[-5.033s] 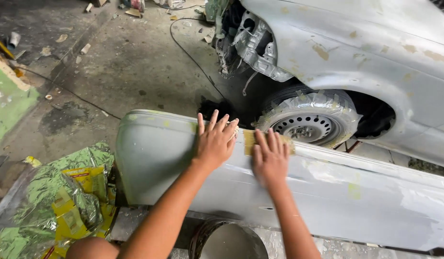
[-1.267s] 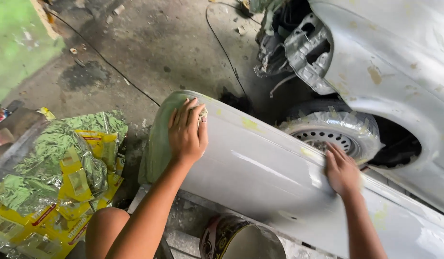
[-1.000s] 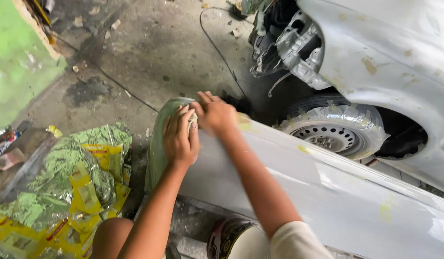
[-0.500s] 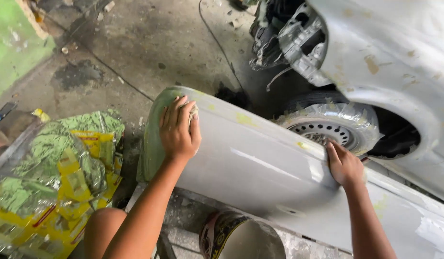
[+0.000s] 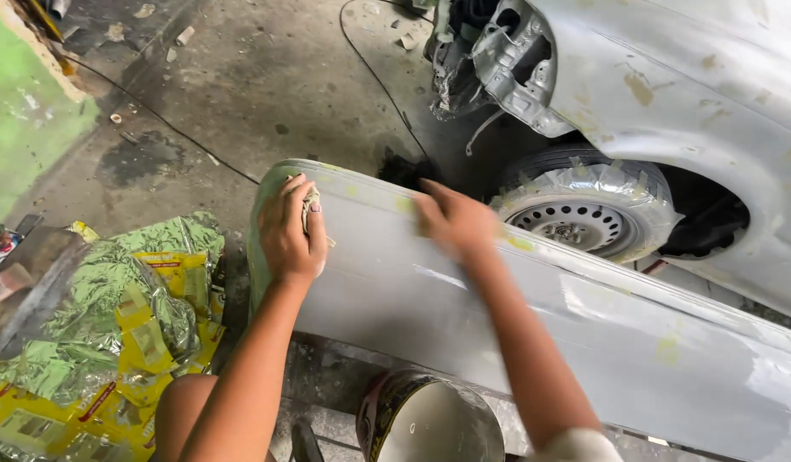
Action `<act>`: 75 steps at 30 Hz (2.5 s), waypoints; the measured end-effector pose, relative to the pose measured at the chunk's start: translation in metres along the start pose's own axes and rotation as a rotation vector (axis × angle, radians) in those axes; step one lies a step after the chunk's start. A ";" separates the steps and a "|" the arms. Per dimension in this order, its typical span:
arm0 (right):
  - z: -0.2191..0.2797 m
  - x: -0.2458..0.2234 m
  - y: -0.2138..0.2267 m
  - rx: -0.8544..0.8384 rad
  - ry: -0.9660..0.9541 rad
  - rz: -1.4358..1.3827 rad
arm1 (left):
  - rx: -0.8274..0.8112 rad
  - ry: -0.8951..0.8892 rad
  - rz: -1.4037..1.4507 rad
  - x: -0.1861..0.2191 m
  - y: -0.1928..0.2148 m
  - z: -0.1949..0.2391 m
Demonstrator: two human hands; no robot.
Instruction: The person is sanding a detached white car bumper using a sanding block and a cloth. They repeatedly wipe the surface with the cloth and sand it with the block, occasionally dipping the cloth into a bucket of water.
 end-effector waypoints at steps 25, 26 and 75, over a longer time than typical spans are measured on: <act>-0.012 0.097 0.002 0.087 -0.064 -0.022 | -0.023 0.008 -0.006 0.003 0.007 -0.002; -0.007 0.155 0.021 0.139 -0.226 -0.001 | -0.020 0.014 0.000 0.005 0.007 -0.003; 0.000 0.024 0.016 -0.091 -0.080 0.089 | 0.218 0.212 0.002 0.006 0.002 0.001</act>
Point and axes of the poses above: each hand's wrist, its own z-axis away from the middle knuckle, its own y-axis out of the back of the hand, x = y × z, the point moved 1 cm from there along -z, towards the middle knuckle, and after that the axes turned 15 degrees about -y, right-handed, at the moved point
